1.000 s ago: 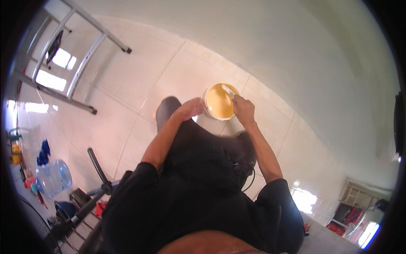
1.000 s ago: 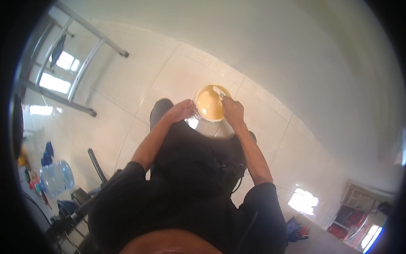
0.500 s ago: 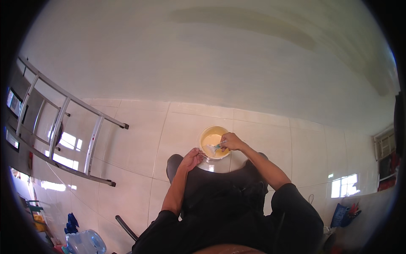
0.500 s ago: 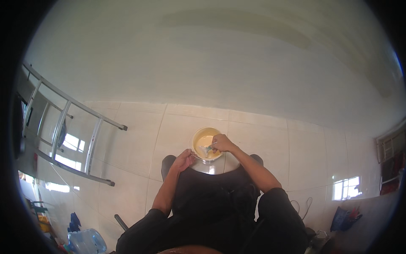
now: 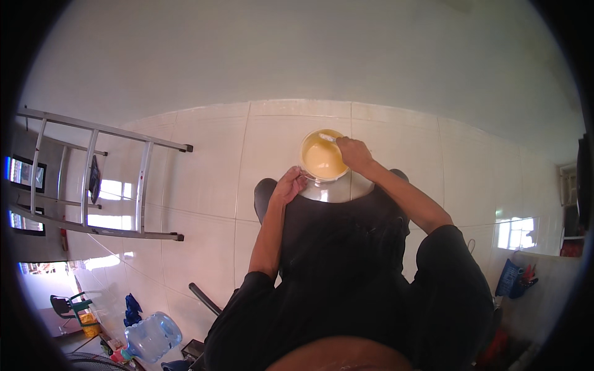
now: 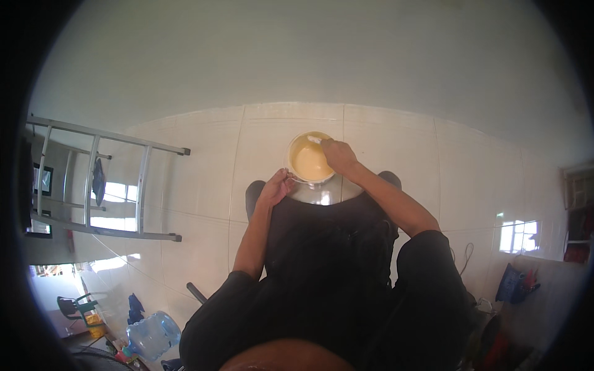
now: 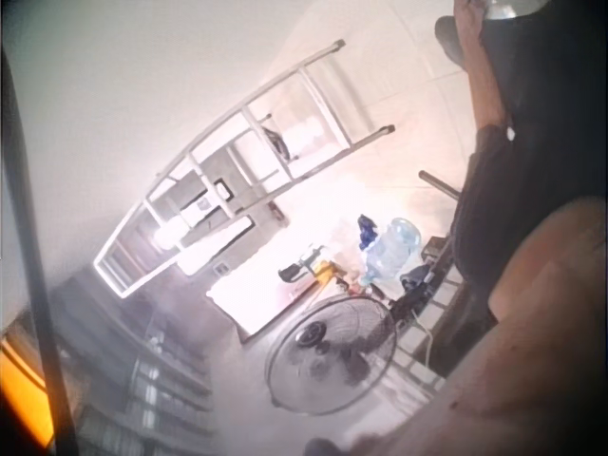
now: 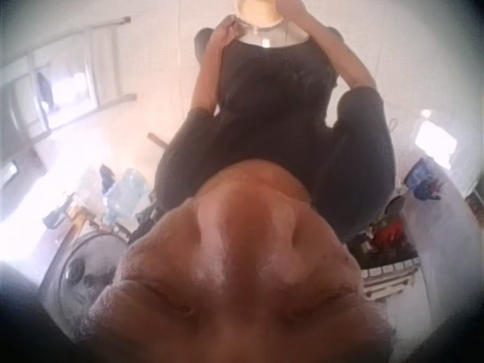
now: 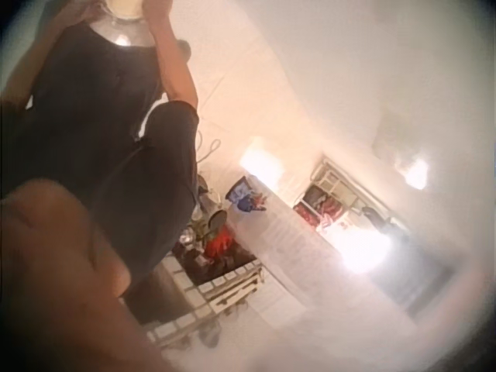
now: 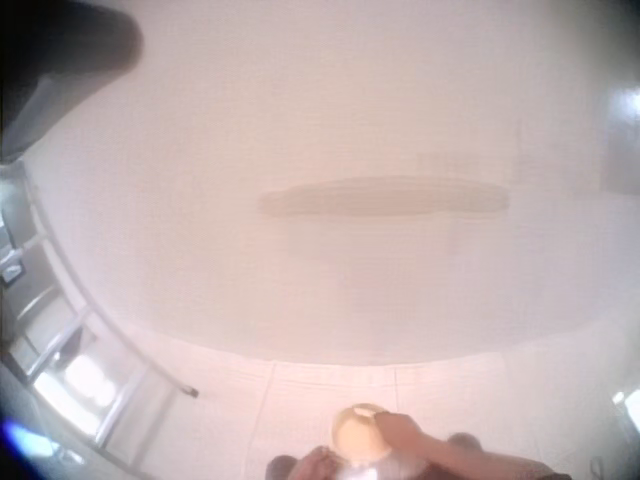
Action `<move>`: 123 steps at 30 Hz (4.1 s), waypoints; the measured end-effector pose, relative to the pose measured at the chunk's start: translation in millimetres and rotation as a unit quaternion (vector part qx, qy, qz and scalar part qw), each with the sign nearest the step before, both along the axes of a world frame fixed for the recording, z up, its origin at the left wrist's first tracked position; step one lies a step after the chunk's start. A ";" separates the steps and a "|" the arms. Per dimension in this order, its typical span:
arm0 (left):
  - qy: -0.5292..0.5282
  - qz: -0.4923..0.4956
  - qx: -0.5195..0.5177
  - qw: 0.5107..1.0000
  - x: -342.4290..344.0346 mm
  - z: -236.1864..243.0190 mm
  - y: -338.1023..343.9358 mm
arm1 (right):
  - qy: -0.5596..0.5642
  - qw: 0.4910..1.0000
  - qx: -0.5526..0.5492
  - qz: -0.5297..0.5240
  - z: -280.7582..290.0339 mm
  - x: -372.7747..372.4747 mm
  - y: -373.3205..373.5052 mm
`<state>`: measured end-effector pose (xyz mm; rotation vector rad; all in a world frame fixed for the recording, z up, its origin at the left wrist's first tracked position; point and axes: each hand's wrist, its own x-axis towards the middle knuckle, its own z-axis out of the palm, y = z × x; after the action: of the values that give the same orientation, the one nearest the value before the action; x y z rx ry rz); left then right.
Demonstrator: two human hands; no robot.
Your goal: The person stands on a tiled floor and paints a white ceiling using a paintbrush and a bucket of yellow paint. They repeatedly dip the brush into the bucket and apply paint to the ceiling in broad strokes.
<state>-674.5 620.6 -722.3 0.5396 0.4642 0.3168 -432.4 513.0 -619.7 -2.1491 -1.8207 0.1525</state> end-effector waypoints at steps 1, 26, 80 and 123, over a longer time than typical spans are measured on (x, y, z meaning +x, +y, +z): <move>0.001 -0.002 0.002 1.000 -0.7 -0.2 1.0 | 0.008 1.000 -0.004 -0.023 1.0 0.6 -0.5; -0.012 0.017 -0.034 0.999 -0.5 -9.7 4.7 | 0.055 0.995 0.042 -0.073 8.9 -1.3 -11.9; -0.042 -0.003 -0.047 0.998 2.9 -23.7 7.9 | -0.155 0.736 0.506 -0.423 246.5 174.5 75.3; -0.021 -0.005 -0.019 1.000 -1.7 -33.5 15.9 | -0.127 0.717 0.562 -0.393 240.9 150.0 98.8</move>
<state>-676.1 636.5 -755.8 0.4968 0.4259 0.3077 -282.4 611.7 -378.7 -1.7245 -0.5166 -1.1673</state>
